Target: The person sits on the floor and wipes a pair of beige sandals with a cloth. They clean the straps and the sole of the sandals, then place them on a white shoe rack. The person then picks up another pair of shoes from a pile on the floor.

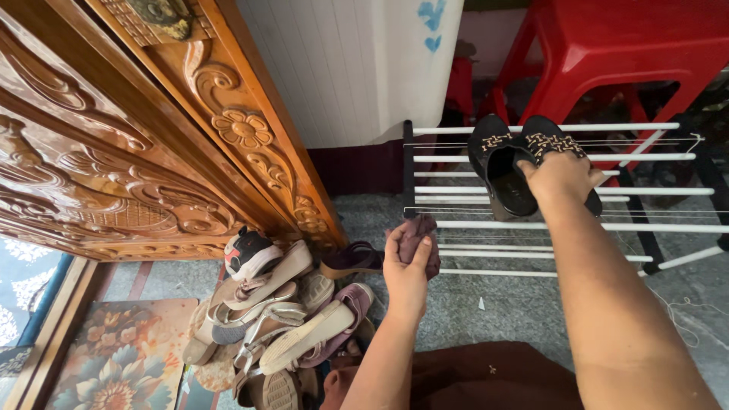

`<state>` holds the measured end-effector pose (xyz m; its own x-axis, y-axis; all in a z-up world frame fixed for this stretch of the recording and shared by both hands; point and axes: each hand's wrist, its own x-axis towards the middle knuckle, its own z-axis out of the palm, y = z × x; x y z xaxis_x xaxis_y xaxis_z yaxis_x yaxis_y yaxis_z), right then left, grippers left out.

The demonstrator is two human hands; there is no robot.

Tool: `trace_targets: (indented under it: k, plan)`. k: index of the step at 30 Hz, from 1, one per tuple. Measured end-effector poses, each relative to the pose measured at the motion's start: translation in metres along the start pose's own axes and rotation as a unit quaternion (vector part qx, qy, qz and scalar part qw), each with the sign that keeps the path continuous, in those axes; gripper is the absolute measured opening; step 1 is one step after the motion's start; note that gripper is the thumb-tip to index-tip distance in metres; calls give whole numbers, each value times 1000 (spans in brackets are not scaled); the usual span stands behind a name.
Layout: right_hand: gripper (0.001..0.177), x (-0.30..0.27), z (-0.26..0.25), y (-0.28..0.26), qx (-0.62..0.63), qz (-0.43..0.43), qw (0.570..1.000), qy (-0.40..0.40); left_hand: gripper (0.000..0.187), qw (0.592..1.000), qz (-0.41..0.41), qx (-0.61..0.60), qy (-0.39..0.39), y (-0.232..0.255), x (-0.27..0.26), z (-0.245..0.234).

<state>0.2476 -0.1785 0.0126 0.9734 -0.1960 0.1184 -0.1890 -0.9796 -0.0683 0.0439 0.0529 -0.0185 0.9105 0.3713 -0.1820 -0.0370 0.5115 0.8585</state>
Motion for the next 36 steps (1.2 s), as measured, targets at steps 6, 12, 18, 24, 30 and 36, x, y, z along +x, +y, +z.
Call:
trace_targets:
  k: [6,12,18,24,30,36]
  plan:
    - [33,8,29,8,16,-55,995,85,47,1000,4,-30,-8,-10,2,5]
    - [32,19,49,29,11,-92,986,138,41,987,101,127,-4,-6,2,5]
    - [25,5,34,70,112,-171,949,239,41,983,104,153,-3,-1,-1,2]
    - [25,-50,-14,101,200,-162,938,232,42,974,123,190,-26,-4,-4,6]
    - [27,-128,-36,144,202,-169,942,207,42,962,137,234,-41,-4,-16,14]
    - [26,-207,-9,169,239,-137,951,139,38,934,219,278,-43,4,-21,7]
